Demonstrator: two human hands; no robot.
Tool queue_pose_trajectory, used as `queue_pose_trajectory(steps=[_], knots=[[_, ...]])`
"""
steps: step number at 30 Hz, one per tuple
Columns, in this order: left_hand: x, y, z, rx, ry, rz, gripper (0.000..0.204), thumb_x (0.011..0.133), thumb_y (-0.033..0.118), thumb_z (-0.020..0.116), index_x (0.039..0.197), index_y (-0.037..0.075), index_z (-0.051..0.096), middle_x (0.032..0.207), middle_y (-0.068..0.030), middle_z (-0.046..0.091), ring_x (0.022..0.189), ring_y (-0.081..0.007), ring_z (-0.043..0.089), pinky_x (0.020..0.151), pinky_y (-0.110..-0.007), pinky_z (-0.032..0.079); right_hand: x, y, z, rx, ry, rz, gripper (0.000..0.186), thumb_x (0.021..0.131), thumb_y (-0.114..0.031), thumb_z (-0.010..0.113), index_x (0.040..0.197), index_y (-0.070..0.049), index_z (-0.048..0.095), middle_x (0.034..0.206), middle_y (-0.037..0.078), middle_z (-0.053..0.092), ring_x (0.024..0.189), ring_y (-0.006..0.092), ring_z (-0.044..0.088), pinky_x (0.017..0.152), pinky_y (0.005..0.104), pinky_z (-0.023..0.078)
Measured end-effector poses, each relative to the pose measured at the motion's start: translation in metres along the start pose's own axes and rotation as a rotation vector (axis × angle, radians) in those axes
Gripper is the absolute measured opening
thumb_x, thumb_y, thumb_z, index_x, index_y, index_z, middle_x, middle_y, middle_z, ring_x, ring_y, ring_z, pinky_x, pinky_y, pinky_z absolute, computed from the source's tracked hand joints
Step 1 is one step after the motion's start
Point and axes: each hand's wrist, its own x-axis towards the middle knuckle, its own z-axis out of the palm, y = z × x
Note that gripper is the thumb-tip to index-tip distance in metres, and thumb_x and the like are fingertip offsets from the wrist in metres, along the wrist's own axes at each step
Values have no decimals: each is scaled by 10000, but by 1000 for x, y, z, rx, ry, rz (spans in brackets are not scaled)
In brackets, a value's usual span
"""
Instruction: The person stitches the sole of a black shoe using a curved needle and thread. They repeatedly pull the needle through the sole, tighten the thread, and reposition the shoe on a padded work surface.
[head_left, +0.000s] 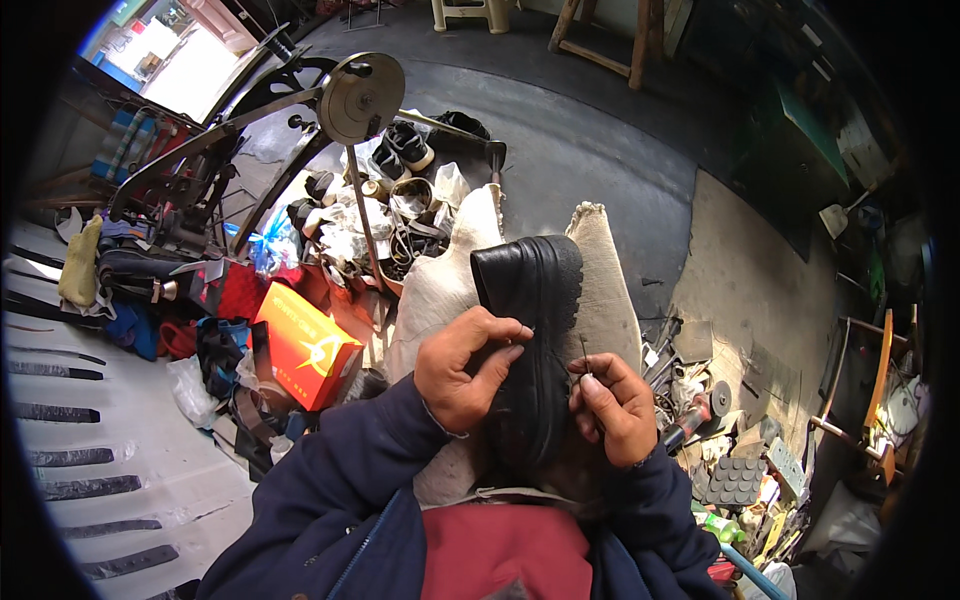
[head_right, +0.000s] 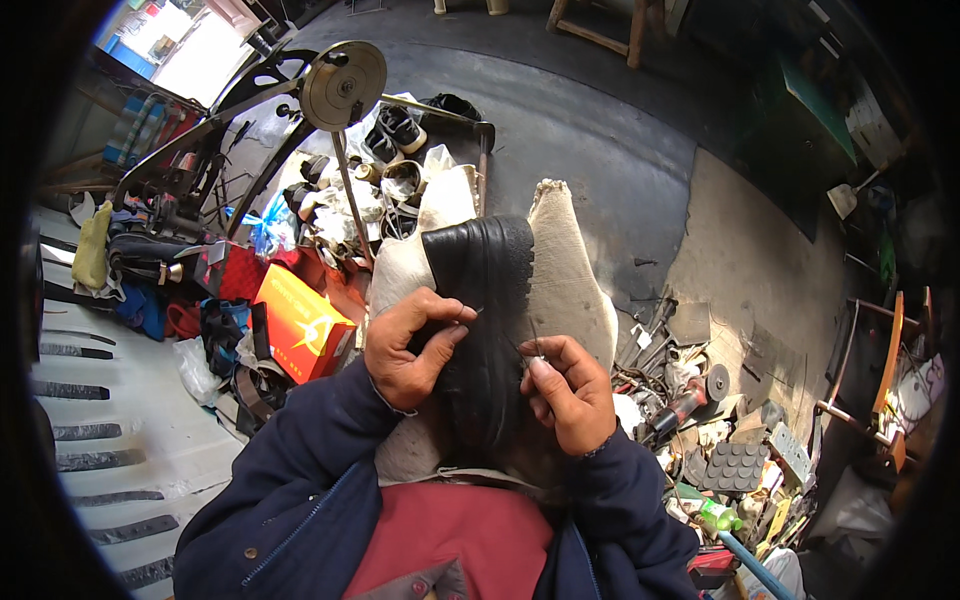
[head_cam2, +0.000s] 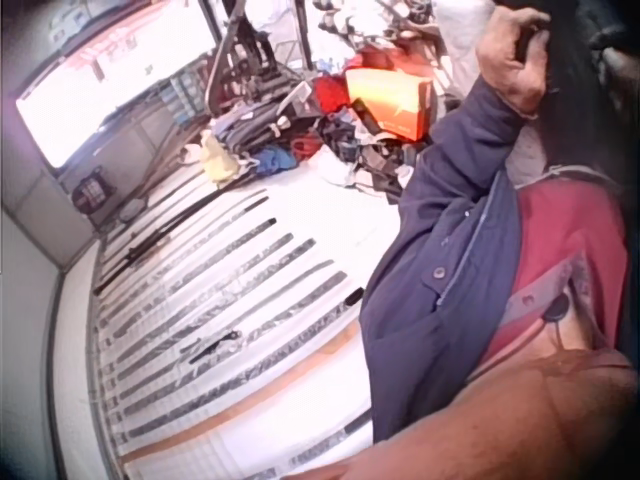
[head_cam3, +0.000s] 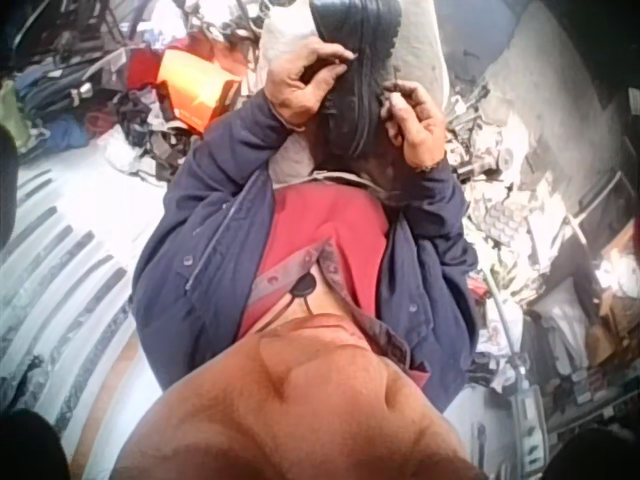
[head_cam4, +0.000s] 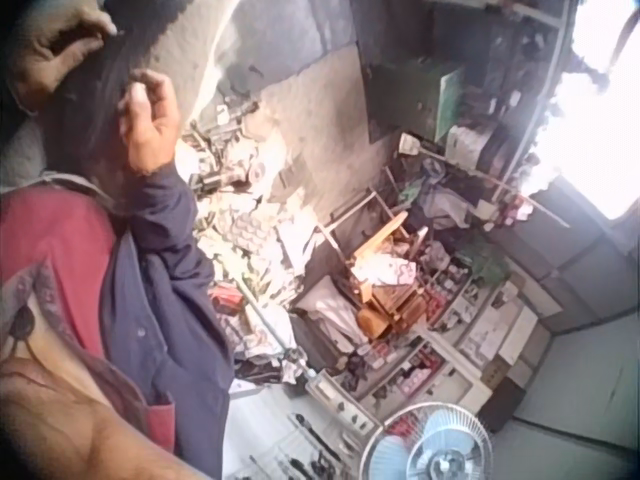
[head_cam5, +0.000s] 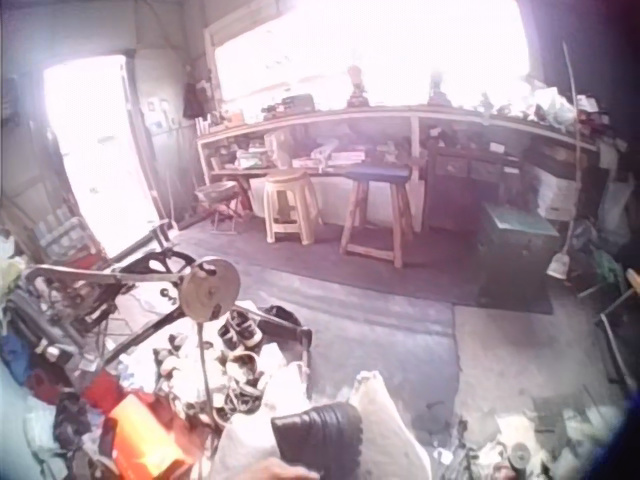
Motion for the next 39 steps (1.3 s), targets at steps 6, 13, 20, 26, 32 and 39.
queue_pose_trajectory(steps=[6, 13, 20, 26, 32, 39], knots=[[5, 5, -2, 135, -67, 14, 209, 911, -96, 688, 1093, -5, 736, 924, -98, 653, 812, -188, 646, 741, -278, 505, 1, 5, 2, 2, 18, -45, 257, 1067, -171, 587, 1248, 10, 609, 829, 46, 650, 550, 62, 495, 502, 207, 369], [9, 10, 3, 151, -67, -19, 225, 907, -81, 699, 1104, 11, 758, 866, -77, 606, 740, -174, 585, 675, -282, 469, 1, 7, 7, -9, 57, -140, 428, 1064, -166, 577, 1437, 3, 449, 797, 62, 637, 541, 67, 482, 501, 202, 366], [9, 9, 4, 167, -66, -16, 232, 902, -82, 701, 1105, 16, 759, 864, -69, 594, 733, -163, 572, 671, -276, 462, -1, 7, 6, 2, 43, -134, 338, 1077, -161, 568, 1388, -32, 533, 835, 37, 648, 588, 49, 490, 535, 194, 385], [9, 8, 5, 162, -60, -23, 233, 904, -84, 700, 1106, 18, 758, 860, -63, 590, 733, -157, 571, 666, -272, 458, 0, 7, 0, 46, 0, -75, 249, 1079, -166, 582, 1283, -24, 607, 849, 32, 653, 598, 49, 491, 538, 192, 381], [10, 7, 6, 154, -53, 9, 226, 904, -71, 721, 1104, 22, 769, 830, -61, 582, 728, -158, 575, 661, -275, 467, 2, 5, -4, 95, -37, -37, 248, 1072, -160, 596, 1272, -14, 611, 857, 34, 659, 598, 49, 493, 535, 193, 375], [10, 8, 7, 273, -147, 123, 343, 828, -48, 798, 1134, 108, 812, 794, -57, 564, 652, -166, 577, 584, -290, 481, -3, 2, 2, -16, -67, -87, 267, 1053, -138, 614, 1287, -11, 631, 892, 33, 671, 667, 47, 526, 607, 196, 414]])
